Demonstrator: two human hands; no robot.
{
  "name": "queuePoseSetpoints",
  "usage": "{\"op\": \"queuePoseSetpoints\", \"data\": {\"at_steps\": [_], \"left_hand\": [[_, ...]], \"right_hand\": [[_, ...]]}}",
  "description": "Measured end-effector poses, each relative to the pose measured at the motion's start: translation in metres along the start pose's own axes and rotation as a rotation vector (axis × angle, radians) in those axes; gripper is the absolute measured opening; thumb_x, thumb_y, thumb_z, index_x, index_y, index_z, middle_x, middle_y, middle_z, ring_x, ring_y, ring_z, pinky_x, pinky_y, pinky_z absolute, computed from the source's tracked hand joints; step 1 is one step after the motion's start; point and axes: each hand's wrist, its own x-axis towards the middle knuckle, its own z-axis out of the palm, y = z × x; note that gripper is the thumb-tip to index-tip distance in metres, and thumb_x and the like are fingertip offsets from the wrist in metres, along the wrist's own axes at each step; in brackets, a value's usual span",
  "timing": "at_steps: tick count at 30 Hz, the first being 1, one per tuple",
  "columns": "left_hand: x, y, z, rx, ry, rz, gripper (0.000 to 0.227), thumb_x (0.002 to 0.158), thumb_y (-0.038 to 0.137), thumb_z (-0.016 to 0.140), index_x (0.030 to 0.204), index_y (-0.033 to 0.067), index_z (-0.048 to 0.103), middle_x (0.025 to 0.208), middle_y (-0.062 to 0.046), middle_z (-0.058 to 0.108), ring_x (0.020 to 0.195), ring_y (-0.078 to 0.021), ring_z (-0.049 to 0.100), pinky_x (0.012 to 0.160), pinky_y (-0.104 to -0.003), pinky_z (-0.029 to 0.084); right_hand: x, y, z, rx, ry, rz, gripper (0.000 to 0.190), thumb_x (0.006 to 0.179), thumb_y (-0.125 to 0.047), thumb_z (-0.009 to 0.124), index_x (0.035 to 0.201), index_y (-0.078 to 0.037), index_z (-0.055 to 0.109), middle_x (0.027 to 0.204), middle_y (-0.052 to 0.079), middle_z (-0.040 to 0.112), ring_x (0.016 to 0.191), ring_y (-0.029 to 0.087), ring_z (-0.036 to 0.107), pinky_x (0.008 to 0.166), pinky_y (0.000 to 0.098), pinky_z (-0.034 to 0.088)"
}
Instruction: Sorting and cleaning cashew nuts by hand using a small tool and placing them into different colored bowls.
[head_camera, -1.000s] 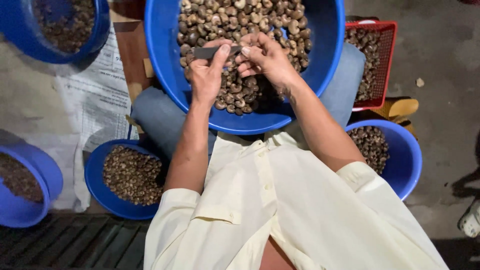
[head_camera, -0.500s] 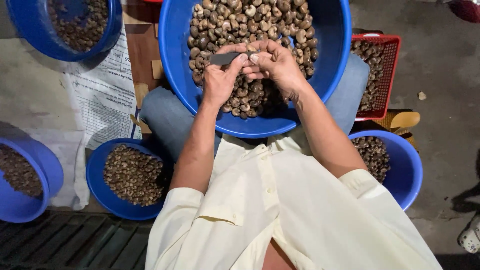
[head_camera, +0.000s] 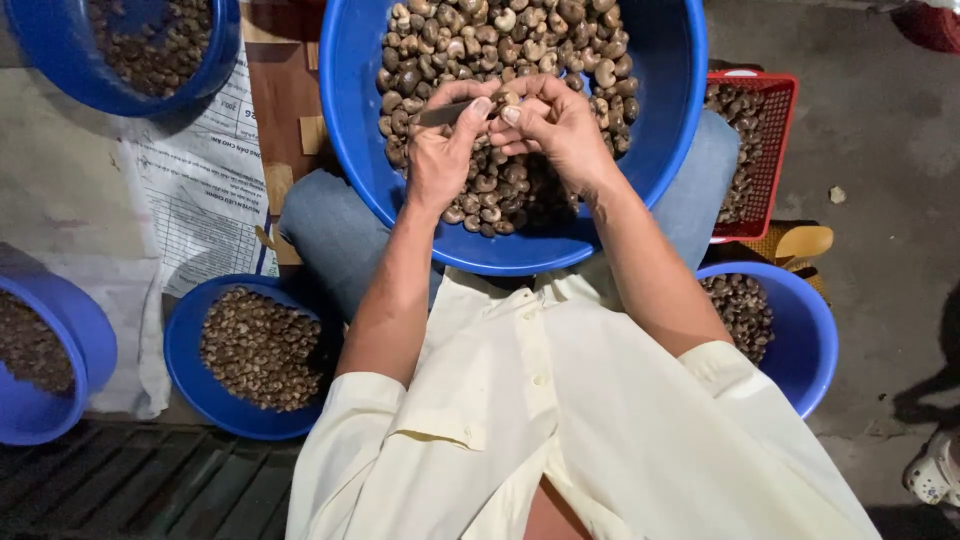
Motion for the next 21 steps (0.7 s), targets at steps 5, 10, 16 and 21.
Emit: {"op": "queuePoseSetpoints", "data": {"at_steps": [5, 10, 16, 21], "left_hand": [[-0.002, -0.004, 0.003, -0.022, -0.003, -0.047, 0.015, 0.103, 0.015, 0.064, 0.114, 0.005, 0.065, 0.129, -0.026, 0.067, 0.122, -0.0337, 0.068, 0.1, -0.042, 0.065], [-0.005, 0.0, 0.007, 0.026, -0.042, -0.055, 0.015, 0.105, 0.016, 0.06, 0.115, 0.0058, 0.062, 0.132, -0.02, 0.066, 0.126, -0.0321, 0.064, 0.109, -0.046, 0.058], [-0.002, -0.01, 0.003, -0.029, -0.021, -0.007, 0.015, 0.107, 0.022, 0.06, 0.115, 0.0107, 0.063, 0.128, -0.016, 0.068, 0.116, -0.0277, 0.068, 0.095, -0.04, 0.064], [-0.002, -0.012, 0.003, 0.018, -0.006, -0.064, 0.015, 0.105, 0.022, 0.061, 0.112, 0.0096, 0.065, 0.13, -0.021, 0.068, 0.101, -0.0238, 0.074, 0.081, -0.035, 0.069]], "right_hand": [[-0.002, 0.003, 0.006, -0.519, 0.087, -0.316, 0.028, 0.1, -0.004, 0.07, 0.125, 0.001, 0.058, 0.082, 0.001, 0.063, 0.072, 0.01, 0.061, 0.065, 0.022, 0.053], [-0.003, 0.007, 0.006, -0.641, 0.159, -0.416, 0.024, 0.095, 0.0, 0.069, 0.117, -0.001, 0.061, 0.086, 0.001, 0.061, 0.071, 0.009, 0.057, 0.061, 0.0216, 0.049], [-0.003, 0.008, 0.005, -0.671, 0.159, -0.438, 0.025, 0.095, -0.001, 0.071, 0.118, -0.003, 0.06, 0.086, 0.001, 0.06, 0.069, 0.01, 0.054, 0.059, 0.0229, 0.046], [0.0, 0.012, 0.002, -0.752, 0.156, -0.481, 0.025, 0.097, -0.001, 0.071, 0.118, -0.003, 0.058, 0.083, 0.002, 0.059, 0.068, 0.012, 0.055, 0.057, 0.0247, 0.048]]}}
